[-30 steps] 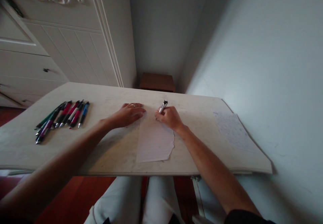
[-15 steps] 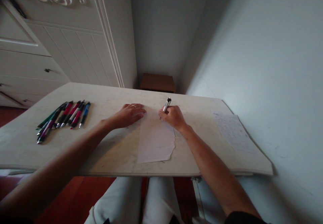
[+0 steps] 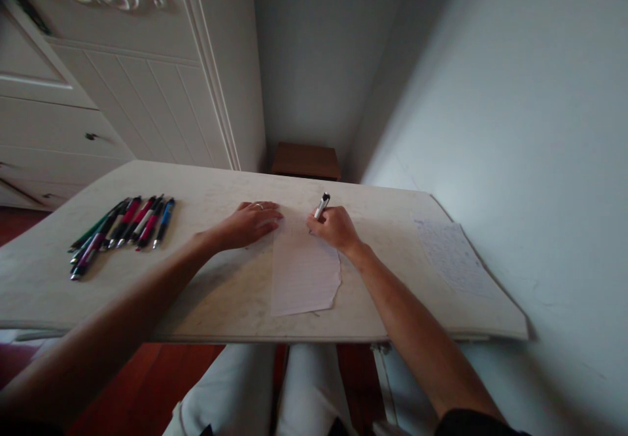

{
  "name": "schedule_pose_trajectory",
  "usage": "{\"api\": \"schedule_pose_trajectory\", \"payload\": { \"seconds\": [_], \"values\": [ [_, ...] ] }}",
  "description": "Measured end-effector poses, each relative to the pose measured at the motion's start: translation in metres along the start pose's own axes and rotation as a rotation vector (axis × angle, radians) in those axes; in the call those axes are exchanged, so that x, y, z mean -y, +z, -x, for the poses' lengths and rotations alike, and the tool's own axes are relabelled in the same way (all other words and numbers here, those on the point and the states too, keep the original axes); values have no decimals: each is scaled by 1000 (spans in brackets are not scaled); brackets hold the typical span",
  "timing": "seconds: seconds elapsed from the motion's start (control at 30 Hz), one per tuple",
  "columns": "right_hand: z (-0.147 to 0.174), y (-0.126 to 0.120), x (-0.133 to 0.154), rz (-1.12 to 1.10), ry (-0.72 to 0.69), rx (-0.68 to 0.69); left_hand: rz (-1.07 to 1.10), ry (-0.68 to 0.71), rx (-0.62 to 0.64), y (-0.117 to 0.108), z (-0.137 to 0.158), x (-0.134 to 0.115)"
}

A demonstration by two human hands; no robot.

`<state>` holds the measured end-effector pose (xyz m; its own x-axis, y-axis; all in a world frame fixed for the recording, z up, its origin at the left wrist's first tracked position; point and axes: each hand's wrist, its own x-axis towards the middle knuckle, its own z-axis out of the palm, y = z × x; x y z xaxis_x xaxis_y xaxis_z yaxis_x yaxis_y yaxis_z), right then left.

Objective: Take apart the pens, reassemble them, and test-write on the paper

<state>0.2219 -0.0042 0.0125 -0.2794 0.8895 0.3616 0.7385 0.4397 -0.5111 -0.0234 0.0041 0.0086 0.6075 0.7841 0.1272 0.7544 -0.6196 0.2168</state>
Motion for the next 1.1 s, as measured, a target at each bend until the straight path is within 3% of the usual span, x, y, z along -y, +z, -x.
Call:
{"api": "schedule_pose_trajectory", "payload": {
  "seconds": [0.23, 0.47, 0.77, 0.93, 1.1],
  "values": [
    [1, -3, 4, -181, 83, 100, 7, 12, -7, 0, 0, 1],
    [-3, -8, -1, -181, 80, -55, 9, 18, -6, -1, 0, 1],
    [-1, -4, -2, -148, 61, -37, 36, -20, -20, -2, 0, -3],
    [-1, 0, -1, -264, 83, -41, 48, -25, -10, -2, 0, 2],
    [-4, 7, -8, -444, 197, 28, 50, -24, 9, -4, -1, 8]
  ]
}}
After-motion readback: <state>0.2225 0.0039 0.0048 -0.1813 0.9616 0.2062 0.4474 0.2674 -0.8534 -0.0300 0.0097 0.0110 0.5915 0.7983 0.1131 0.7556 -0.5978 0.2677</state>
